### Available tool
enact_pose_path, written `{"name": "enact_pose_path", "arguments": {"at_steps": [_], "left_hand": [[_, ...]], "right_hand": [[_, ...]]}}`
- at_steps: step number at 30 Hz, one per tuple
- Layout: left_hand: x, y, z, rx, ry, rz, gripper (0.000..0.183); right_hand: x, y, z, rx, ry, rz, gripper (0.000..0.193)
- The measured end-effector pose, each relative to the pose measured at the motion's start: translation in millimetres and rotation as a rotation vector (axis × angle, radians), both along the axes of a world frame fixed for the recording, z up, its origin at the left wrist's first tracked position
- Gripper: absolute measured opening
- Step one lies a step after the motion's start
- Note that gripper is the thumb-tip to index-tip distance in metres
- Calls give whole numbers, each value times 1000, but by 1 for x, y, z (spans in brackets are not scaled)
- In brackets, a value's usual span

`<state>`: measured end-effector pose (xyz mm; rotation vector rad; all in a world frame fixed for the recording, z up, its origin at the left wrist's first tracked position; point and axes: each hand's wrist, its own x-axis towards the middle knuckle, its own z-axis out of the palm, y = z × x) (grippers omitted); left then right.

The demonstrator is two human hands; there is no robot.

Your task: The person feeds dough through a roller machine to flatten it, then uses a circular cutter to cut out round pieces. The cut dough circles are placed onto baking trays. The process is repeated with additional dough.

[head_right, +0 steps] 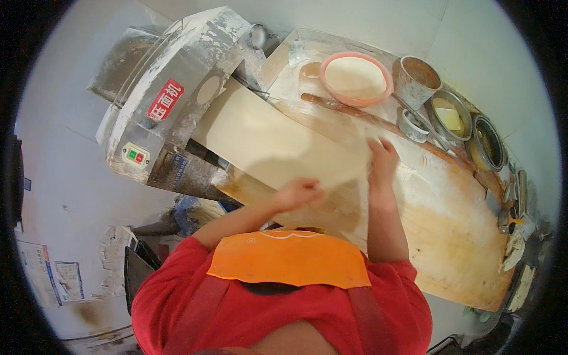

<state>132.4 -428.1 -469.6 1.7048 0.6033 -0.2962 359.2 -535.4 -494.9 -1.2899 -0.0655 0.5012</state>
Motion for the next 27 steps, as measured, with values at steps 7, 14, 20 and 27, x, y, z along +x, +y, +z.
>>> {"name": "enact_pose_path", "arguments": {"at_steps": [7,14,20,27], "left_hand": [[-89,133,-8,-230,-270,1223,49],[-105,82,-91,1246,129,189,79],[-93,116,-71,871,52,-170,33],[-32,20,-28,463,-254,-246,28]], "right_hand": [[1,207,-22,-335,-741,556,58],[-74,234,-116,-644,-548,415,65],[-62,119,-73,-142,-27,313,54],[-1,15,-35,-106,70,-109,52]]}}
